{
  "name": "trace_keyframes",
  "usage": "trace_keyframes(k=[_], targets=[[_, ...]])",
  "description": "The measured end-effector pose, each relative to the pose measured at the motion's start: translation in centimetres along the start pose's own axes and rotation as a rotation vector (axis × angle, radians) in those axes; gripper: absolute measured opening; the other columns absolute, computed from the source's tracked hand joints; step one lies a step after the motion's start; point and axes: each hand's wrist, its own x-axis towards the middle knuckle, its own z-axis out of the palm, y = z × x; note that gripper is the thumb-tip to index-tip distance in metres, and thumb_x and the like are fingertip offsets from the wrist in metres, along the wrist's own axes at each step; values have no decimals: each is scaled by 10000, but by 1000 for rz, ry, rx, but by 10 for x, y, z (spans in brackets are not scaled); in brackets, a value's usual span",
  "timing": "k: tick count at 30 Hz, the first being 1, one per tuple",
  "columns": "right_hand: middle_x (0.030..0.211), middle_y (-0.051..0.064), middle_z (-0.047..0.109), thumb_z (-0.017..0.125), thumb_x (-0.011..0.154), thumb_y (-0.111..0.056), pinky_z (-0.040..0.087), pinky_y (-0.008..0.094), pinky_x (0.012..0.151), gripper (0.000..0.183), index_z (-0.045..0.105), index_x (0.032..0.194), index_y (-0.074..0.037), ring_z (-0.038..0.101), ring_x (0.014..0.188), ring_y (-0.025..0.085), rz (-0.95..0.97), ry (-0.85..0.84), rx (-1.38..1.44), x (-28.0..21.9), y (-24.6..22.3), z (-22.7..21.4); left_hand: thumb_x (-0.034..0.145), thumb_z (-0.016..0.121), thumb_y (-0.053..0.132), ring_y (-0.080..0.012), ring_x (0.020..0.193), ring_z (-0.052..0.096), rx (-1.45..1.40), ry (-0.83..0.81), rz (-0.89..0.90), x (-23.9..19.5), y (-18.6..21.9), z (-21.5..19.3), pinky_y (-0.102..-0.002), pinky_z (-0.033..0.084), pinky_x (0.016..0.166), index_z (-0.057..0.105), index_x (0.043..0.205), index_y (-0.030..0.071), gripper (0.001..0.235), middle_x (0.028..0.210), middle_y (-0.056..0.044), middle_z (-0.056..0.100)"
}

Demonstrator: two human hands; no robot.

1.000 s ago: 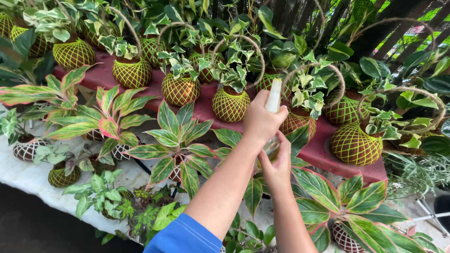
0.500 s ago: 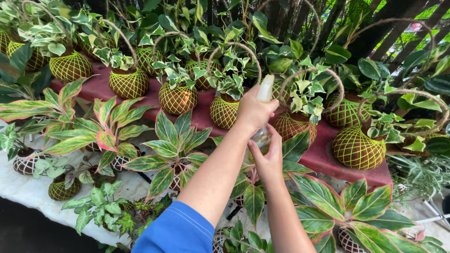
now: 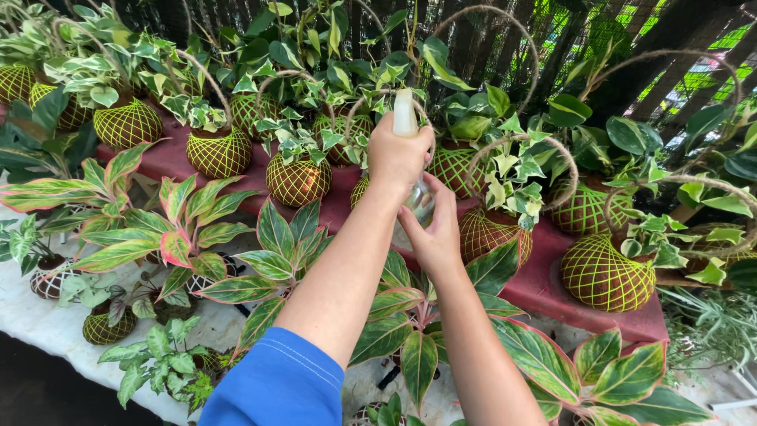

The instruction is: The person uses a spray bottle to mist the leaves of several potted plants arranged on a red shelf. The person moves along the shelf, spraying each plant in sequence.

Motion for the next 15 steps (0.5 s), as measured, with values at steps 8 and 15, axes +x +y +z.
trace_keyframes(k=[8,15], targets=[[1430,177,537,796,856,-193,429,402,1121,694,478,1446,-14,537,1322,308,-67,23,-14,23,-5,3,781,778,124,-118,534,625,-264,22,78,23,3,5,-293,527,483,617,940,39,242,777,-25,685],[1358,175,568,786,838,-159,454,391,1106,677,494,1432,-17,573,1287,297,-33,58,44,18,-10,13,787,774,132,-123,524,639,-71,5,80,21,5,-2,-292,539,486,639,957,34,238,748,-41,681]])
